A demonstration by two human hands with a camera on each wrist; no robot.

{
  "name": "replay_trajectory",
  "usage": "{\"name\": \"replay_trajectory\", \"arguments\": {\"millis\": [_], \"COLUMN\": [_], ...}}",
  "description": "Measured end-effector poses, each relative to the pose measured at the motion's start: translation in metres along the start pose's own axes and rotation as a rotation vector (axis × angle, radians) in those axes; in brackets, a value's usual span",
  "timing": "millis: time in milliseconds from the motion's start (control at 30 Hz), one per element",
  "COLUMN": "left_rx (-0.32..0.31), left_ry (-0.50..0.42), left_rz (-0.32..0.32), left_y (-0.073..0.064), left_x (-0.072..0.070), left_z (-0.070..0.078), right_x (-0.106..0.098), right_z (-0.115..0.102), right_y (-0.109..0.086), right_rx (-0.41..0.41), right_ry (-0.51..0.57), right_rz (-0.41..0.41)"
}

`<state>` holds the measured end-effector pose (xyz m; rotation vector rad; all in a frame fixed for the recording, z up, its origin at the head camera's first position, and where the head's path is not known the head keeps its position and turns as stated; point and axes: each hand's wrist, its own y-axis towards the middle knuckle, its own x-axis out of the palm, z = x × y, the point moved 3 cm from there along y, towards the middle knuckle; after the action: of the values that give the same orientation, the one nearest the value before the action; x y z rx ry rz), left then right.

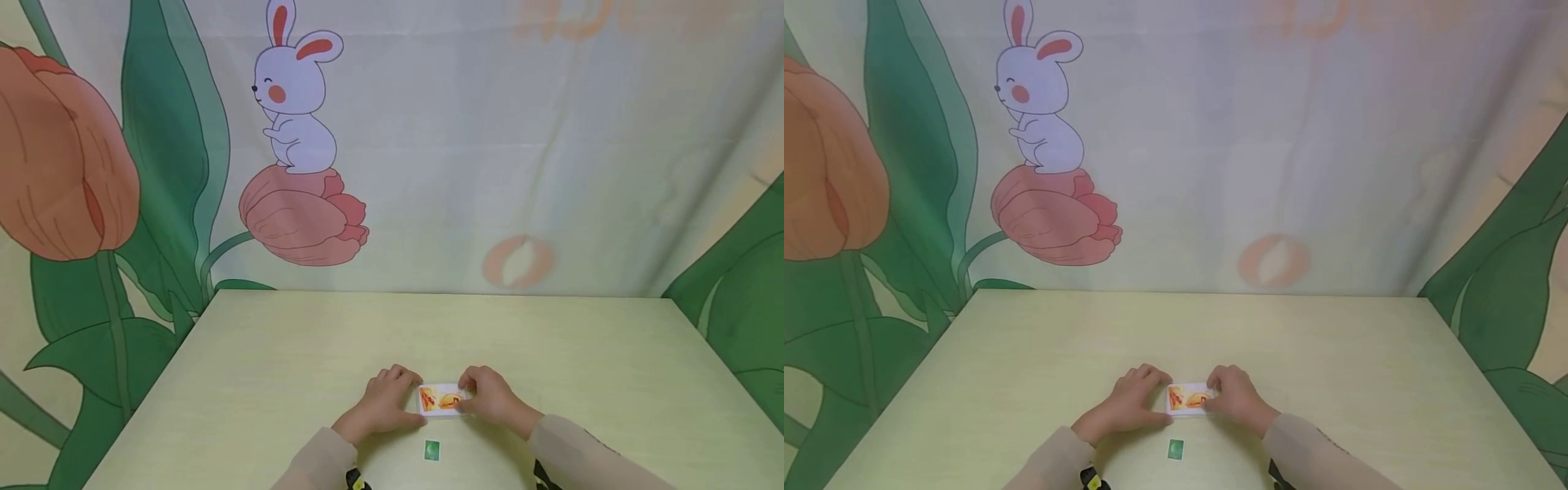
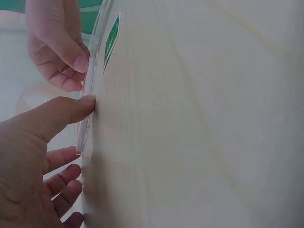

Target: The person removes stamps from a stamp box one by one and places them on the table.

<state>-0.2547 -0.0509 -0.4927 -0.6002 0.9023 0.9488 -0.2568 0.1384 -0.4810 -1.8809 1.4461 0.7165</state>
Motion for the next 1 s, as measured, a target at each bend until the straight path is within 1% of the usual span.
{"name": "replay_trajectory", "arguments": {"millis": [200, 400, 700, 800, 1000], "left_rx": [0.003, -0.006, -0.002, -0.002, -0.002], "left_ry": [-0.005, -0.002, -0.003, -0.002, -0.005], "left_rz": [0.004, -0.001, 0.006, 0.006, 0.004], "left_y": [-0.0003, -0.0003, -0.0014, -0.0017, -0.0012], "left_x": [-0.0002, 0.0003, -0.0011, -0.0014, -0.0009], "left_z": [0.0007, 0.0001, 0.0014, 0.0016, 0.0013], "right_x": [-0.0012, 0.0002, -0.0008, -0.0015, -0.0014], "right_z": [-0.0014, -0.0010, -0.0012, -0.0012, -0.0008], "right_y": [-0.0011, -0.0001, -0.0001, 0.0002, 0.0000], "right_rx": [0.015, 0.006, 0.008, -0.003, 0.013], "right_ry": [0.008, 0.011, 0.036, 0.027, 0.064], "right_rz": [-0.007, -0.011, -0.018, -0.021, -0.015]}}
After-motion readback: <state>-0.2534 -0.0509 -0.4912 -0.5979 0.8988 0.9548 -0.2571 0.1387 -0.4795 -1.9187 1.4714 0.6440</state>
